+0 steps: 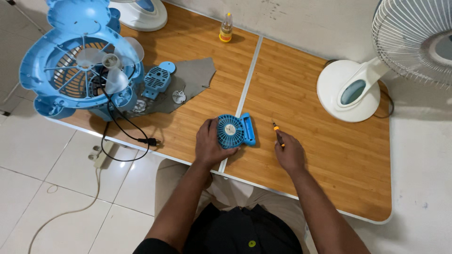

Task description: The person assembles a small blue portable fan by tightening screws with a screwdriver, then attaches the motor and blades to a larger blue bear-shaped fan housing. The person uses a screwdriver to secure components and places the assembled parts on a wooden table.

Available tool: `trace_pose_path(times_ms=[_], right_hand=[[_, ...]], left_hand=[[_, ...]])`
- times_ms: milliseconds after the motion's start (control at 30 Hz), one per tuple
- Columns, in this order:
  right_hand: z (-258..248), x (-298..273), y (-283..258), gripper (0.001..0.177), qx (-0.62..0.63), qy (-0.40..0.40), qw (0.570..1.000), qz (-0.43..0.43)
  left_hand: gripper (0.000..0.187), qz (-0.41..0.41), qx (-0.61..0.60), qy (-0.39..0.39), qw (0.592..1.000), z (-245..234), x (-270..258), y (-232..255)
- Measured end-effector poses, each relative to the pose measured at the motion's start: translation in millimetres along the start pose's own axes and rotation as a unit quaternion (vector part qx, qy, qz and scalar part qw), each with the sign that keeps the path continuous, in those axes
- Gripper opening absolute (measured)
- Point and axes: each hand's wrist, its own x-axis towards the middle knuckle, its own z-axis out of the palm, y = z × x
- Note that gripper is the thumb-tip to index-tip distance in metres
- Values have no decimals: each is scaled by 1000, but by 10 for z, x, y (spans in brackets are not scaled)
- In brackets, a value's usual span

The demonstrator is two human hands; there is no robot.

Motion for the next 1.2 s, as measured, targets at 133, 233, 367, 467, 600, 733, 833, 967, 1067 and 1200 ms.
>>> trace_pose_path(times_ms=[133,233,367,467,600,733,833,967,1067,1200], right_hand=[[80,-12,-17,45,-96,15,994,-55],[114,95,-171,46,-22,83,992,-93],[88,344,-412,57,387,-76,914,99],[-30,398,-575,68,453,-144,876,80],[-224,267,-692,76,486,-164,858,21],[-392,87,-661,90,452,-167,870,-107],[-418,26,-606,81,469,-148,868,-62],[-438,83,-485,55,502,-106,857,44],[-481,61,-402,51,562,-148,799,157],[-499,-17,-461,62,637,-184,727,178]], left_hand=[[115,-28,-54,7,998,-261,-7,129],[116,-2,-44,14,999,-451,30,248],[125,90,-25,-21,995,-601,74,395],[123,134,-70,-31,988,-671,116,549],[122,-16,-119,-55,991,-724,151,790],[116,-135,-146,-59,978,-757,252,947],[101,-233,-184,-92,951,-726,342,1005],[72,-294,-235,-104,921,-625,410,954],[62,-233,-397,-78,884,-482,443,872],[54,-197,-446,-118,865,-361,433,826]])
